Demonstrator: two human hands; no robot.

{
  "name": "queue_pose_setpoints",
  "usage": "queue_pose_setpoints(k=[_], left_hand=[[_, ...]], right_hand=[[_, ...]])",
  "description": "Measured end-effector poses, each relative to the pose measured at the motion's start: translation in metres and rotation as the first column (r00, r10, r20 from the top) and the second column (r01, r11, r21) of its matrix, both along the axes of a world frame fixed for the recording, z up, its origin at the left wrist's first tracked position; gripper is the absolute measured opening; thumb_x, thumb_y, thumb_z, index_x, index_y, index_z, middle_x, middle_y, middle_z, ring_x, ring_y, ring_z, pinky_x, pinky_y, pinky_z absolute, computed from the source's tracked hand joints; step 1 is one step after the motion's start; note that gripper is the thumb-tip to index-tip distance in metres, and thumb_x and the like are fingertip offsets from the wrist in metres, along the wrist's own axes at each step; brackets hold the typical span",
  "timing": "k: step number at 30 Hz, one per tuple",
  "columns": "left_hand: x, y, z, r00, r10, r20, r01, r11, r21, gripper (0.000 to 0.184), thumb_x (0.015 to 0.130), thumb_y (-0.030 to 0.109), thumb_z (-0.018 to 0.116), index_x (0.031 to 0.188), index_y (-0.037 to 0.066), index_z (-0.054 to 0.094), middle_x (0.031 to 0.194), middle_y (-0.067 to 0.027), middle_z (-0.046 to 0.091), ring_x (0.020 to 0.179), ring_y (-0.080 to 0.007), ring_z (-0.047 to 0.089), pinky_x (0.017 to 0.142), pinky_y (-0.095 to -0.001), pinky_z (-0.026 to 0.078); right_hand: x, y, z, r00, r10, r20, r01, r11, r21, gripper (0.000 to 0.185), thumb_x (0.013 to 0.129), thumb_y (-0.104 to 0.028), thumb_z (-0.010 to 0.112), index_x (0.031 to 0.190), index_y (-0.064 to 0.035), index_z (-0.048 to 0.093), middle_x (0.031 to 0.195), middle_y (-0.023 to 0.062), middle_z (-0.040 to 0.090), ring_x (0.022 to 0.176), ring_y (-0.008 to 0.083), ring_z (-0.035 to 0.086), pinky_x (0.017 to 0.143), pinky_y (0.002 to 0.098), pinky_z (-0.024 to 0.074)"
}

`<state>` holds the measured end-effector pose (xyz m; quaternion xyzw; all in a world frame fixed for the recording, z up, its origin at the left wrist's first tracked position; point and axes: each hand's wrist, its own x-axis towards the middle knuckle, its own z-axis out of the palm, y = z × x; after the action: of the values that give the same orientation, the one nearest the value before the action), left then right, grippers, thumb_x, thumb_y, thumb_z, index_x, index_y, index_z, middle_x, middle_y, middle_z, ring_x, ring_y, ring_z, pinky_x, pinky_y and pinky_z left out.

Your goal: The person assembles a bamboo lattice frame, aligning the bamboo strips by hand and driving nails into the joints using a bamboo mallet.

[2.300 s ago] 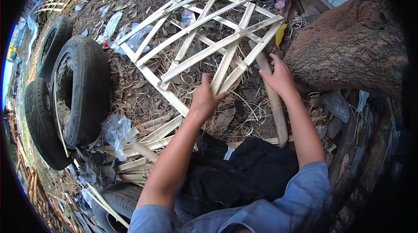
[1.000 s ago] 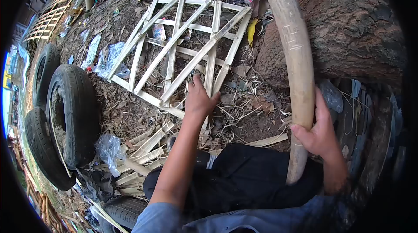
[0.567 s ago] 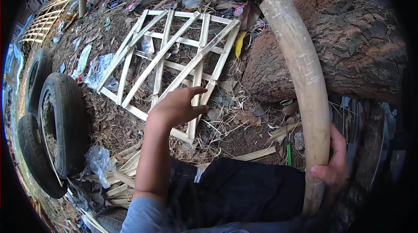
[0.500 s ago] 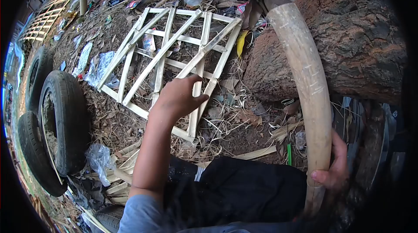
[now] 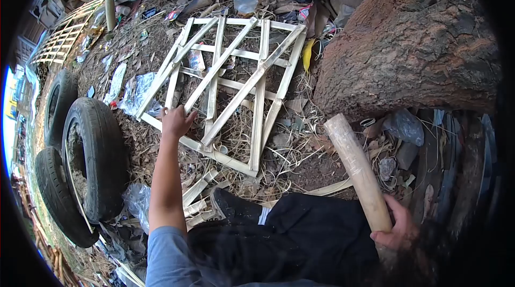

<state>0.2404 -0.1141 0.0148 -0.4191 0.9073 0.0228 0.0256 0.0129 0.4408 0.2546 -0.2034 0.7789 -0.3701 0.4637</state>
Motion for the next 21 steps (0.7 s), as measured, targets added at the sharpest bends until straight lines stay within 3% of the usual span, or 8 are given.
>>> queue_pose_setpoints(k=[2, 5, 7, 9, 13, 15, 19, 21], left_hand=[[0.002, -0.01, -0.006, 0.992, -0.122, 0.012, 0.122, 0.983, -0.136, 0.054, 0.09, 0.056, 0.055, 0.073, 0.006, 0.061, 0.071, -0.0163, 0.067, 0.075, -0.0352, 0.066, 0.1, -0.0483, 0.036], [0.005, -0.014, -0.011, 0.982, -0.165, -0.09, 0.151, 0.978, -0.144, 0.053, 0.088, 0.055, 0.059, 0.067, 0.006, 0.06, 0.064, -0.0158, 0.064, 0.068, -0.0355, 0.064, 0.095, -0.0454, 0.039], [0.007, -0.006, 0.004, 0.976, -0.096, -0.196, 0.074, 0.99, -0.117, 0.053, 0.085, 0.053, 0.065, 0.063, 0.005, 0.059, 0.06, -0.0152, 0.061, 0.065, -0.0353, 0.061, 0.091, -0.0438, 0.04], [0.008, 0.013, 0.017, 0.973, -0.071, -0.222, 0.044, 0.991, -0.125, 0.054, 0.085, 0.054, 0.065, 0.063, 0.005, 0.06, 0.059, -0.0156, 0.061, 0.064, -0.0356, 0.061, 0.09, -0.0433, 0.04], [0.032, 0.048, 0.007, 0.957, 0.042, -0.288, -0.082, 0.988, -0.13, 0.055, 0.085, 0.056, 0.063, 0.066, 0.005, 0.061, 0.057, -0.0136, 0.061, 0.062, -0.0342, 0.062, 0.091, -0.044, 0.038], [0.029, 0.062, 0.006, 0.95, 0.078, -0.303, -0.115, 0.988, -0.105, 0.055, 0.086, 0.057, 0.063, 0.068, 0.005, 0.062, 0.057, -0.013, 0.061, 0.062, -0.0338, 0.062, 0.092, -0.0444, 0.037], [0.017, 0.069, -0.003, 0.941, 0.227, -0.252, -0.232, 0.973, 0.009, 0.057, 0.089, 0.058, 0.058, 0.072, 0.004, 0.063, 0.059, -0.013, 0.061, 0.067, -0.0338, 0.063, 0.097, -0.0453, 0.033], [0.017, 0.072, -0.018, 0.926, 0.257, -0.275, -0.263, 0.965, 0.018, 0.058, 0.089, 0.059, 0.057, 0.074, 0.003, 0.063, 0.061, -0.0138, 0.062, 0.069, -0.0344, 0.063, 0.099, -0.0464, 0.031]], right_hand=[[0.005, 0.013, -0.001, 0.996, 0.09, -0.019, -0.087, 0.989, 0.121, 0.084, 0.063, -0.021, 0.079, 0.135, 0.0056, 0.045, 0.111, 0.0159, 0.064, 0.104, 0.0203, 0.06, 0.095, 0.0345, 0.046], [0.031, 0.011, 0.008, 0.99, 0.095, -0.106, -0.078, 0.985, 0.152, 0.084, 0.064, -0.017, 0.079, 0.137, 0.0038, 0.043, 0.109, 0.0114, 0.063, 0.101, 0.0177, 0.06, 0.09, 0.033, 0.0472], [0.036, 0.015, 0.004, 0.977, 0.11, -0.181, -0.082, 0.985, 0.154, 0.087, 0.064, -0.018, 0.078, 0.138, 0.0038, 0.04, 0.109, 0.0084, 0.061, 0.1, 0.0155, 0.058, 0.088, 0.0315, 0.0461], [0.02, 0.039, -0.013, 0.996, -0.057, 0.061, 0.045, 0.982, 0.183, 0.087, 0.064, -0.019, 0.078, 0.138, 0.0031, 0.04, 0.11, 0.008, 0.061, 0.1, 0.0149, 0.057, 0.088, 0.0313, 0.046], [0.017, 0.045, -0.024, 0.997, -0.031, 0.071, 0.022, 0.991, 0.129, 0.086, 0.065, -0.018, 0.078, 0.139, 0.0027, 0.039, 0.11, 0.0082, 0.061, 0.1, 0.015, 0.058, 0.088, 0.0319, 0.0462], [0.016, 0.043, -0.026, 1.0, -0.008, -0.024, 0.009, 0.999, 0.053, 0.079, 0.064, -0.013, 0.078, 0.134, 0.0038, 0.045, 0.108, 0.0136, 0.065, 0.096, 0.0172, 0.063, 0.085, 0.0341, 0.0516], [0.016, 0.037, -0.03, 1.0, -0.031, 0.005, 0.031, 0.996, 0.082, 0.079, 0.064, -0.013, 0.077, 0.134, 0.0043, 0.045, 0.108, 0.0137, 0.065, 0.095, 0.0168, 0.063, 0.084, 0.0337, 0.0517], [0.015, 0.036, -0.036, 0.995, -0.025, 0.1, 0.018, 0.997, 0.075, 0.087, 0.064, -0.014, 0.077, 0.14, 0.0032, 0.037, 0.111, 0.0093, 0.06, 0.099, 0.0154, 0.057, 0.089, 0.0331, 0.0469]])
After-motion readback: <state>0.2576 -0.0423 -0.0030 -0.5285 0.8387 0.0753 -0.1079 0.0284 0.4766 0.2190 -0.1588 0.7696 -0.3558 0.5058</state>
